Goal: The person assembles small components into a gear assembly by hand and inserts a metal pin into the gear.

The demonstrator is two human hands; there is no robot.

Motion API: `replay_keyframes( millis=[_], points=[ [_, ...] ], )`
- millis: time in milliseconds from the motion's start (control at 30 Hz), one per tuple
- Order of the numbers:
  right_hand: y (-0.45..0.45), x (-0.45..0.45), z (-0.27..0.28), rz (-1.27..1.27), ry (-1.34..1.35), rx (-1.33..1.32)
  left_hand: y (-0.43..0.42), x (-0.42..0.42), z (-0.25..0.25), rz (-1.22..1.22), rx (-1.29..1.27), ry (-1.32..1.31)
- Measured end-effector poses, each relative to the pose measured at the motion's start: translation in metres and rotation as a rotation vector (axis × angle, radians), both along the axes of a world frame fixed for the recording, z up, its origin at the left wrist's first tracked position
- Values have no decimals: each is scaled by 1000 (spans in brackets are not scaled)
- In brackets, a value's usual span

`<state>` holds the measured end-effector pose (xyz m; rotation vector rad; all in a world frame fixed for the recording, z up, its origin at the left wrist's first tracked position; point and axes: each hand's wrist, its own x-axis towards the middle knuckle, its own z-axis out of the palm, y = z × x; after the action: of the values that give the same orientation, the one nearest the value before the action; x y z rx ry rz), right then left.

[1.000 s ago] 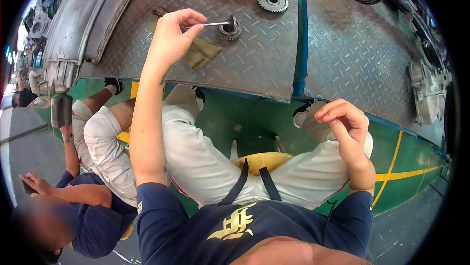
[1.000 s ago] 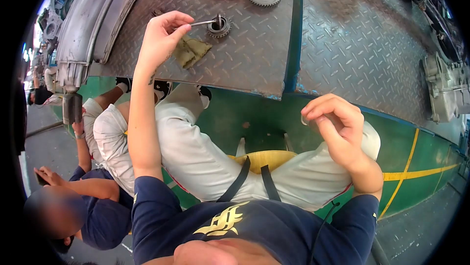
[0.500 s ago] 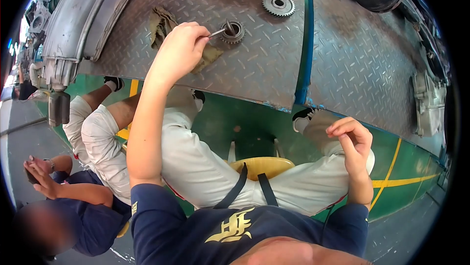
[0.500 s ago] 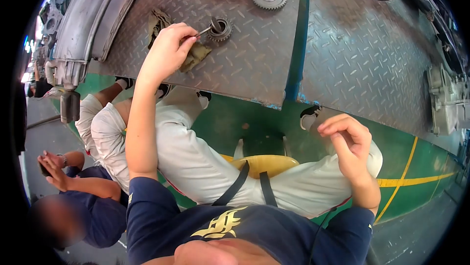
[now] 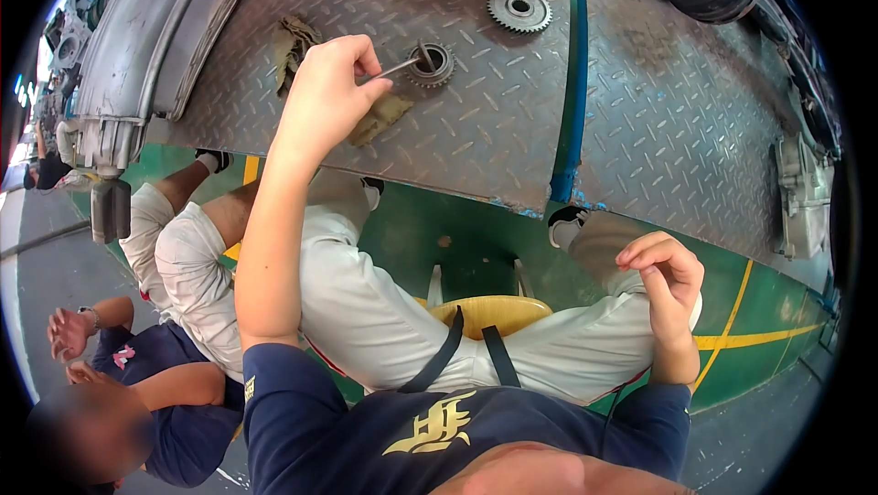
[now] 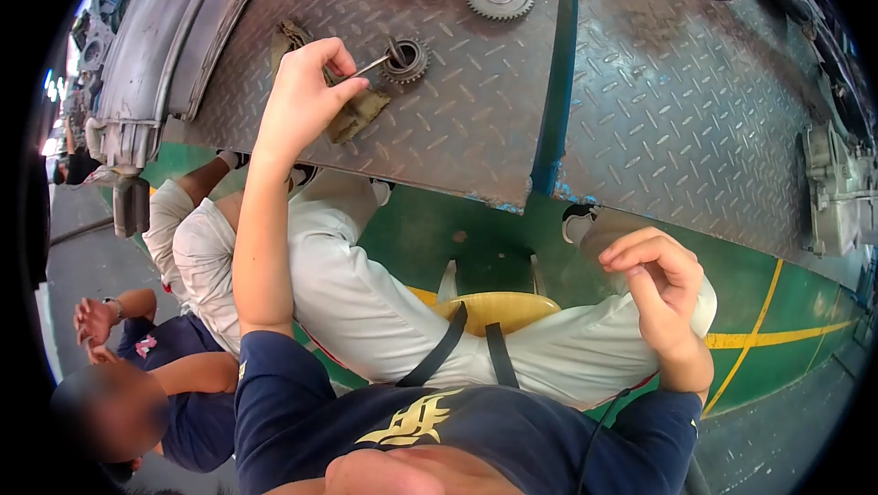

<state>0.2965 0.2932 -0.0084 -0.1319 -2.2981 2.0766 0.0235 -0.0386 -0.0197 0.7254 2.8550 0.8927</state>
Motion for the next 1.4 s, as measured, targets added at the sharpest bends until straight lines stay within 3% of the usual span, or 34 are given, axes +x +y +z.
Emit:
replay_keyframes(
  millis=[567,767,1400],
  points=[
    [-14,-10,13,59,98,6,-3,2,-10,-73,84,150],
    [-21,-15,16,95,128,9,-4,1,-13,-26,179,-35],
    [-29,-19,18,105,129,7,-11,-5,-10,-24,164,-148]
  ],
)
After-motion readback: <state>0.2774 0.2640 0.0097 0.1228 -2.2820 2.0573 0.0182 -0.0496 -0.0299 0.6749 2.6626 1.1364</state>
